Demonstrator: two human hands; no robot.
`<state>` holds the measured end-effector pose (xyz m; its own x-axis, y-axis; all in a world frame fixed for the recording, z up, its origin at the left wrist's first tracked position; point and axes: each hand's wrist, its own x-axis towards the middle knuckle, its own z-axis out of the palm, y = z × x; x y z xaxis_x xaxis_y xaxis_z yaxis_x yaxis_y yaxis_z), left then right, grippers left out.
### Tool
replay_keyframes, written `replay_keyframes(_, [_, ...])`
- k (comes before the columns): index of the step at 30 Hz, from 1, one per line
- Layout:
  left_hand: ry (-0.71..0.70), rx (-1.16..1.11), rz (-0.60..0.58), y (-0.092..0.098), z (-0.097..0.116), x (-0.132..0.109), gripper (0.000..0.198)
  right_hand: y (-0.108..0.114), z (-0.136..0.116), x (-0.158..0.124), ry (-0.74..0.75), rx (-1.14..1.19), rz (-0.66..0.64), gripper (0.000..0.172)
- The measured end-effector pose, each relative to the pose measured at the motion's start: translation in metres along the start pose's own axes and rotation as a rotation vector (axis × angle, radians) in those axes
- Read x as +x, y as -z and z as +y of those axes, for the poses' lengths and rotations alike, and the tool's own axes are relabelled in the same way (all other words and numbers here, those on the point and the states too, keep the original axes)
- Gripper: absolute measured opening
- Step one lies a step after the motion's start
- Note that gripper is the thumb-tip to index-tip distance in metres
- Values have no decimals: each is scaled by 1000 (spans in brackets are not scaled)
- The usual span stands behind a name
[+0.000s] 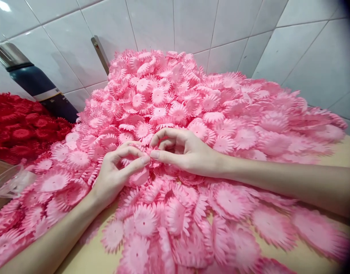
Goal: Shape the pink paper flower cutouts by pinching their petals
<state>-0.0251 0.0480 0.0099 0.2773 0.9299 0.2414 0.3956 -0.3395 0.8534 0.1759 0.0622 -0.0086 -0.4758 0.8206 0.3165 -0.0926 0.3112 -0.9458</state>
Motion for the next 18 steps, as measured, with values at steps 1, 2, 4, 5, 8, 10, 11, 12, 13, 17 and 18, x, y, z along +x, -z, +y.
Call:
replay_keyframes(1, [3, 4, -3, 0, 0, 0, 13, 0, 0, 0, 2, -8, 2, 24])
replay_keyframes(2, [5, 5, -5, 1, 0, -1, 12, -1, 0, 0, 5, -16, 3, 24])
replay_keyframes(4, [14, -12, -2, 1, 0, -1, 10, -1, -1, 0, 15, -23, 9, 25])
replay_keyframes(5, [15, -29, -1, 2, 1, -1, 9, -1, -1, 0, 17, -19, 13, 25])
replay_keyframes(8, [-4, -48, -19, 2, 3, -1, 8, -2, -3, 0, 8, 8, 23, 27])
replay_keyframes(10, [-14, -24, -45, 2, 5, 0, 9, -3, -2, 0, -9, 9, 30, 32])
replay_keyframes(11, [-11, -13, -53, 2, 5, 0, 10, -3, -2, 0, -10, 7, 34, 35])
replay_keyframes(12, [-5, -7, -49, 1, 4, 0, 11, -3, -1, 0, -12, 11, 41, 37])
replay_keyframes(13, [-1, -8, -27, 1, 3, 0, 11, -3, 0, 1, -14, 21, 46, 36])
replay_keyframes(17, [45, -70, 155, 0, -2, -1, 10, -1, 2, 2, -42, 79, 78, 25])
replay_keyframes(18, [59, -86, 178, -1, -3, -1, 10, -1, 2, 2, -48, 77, 84, 23])
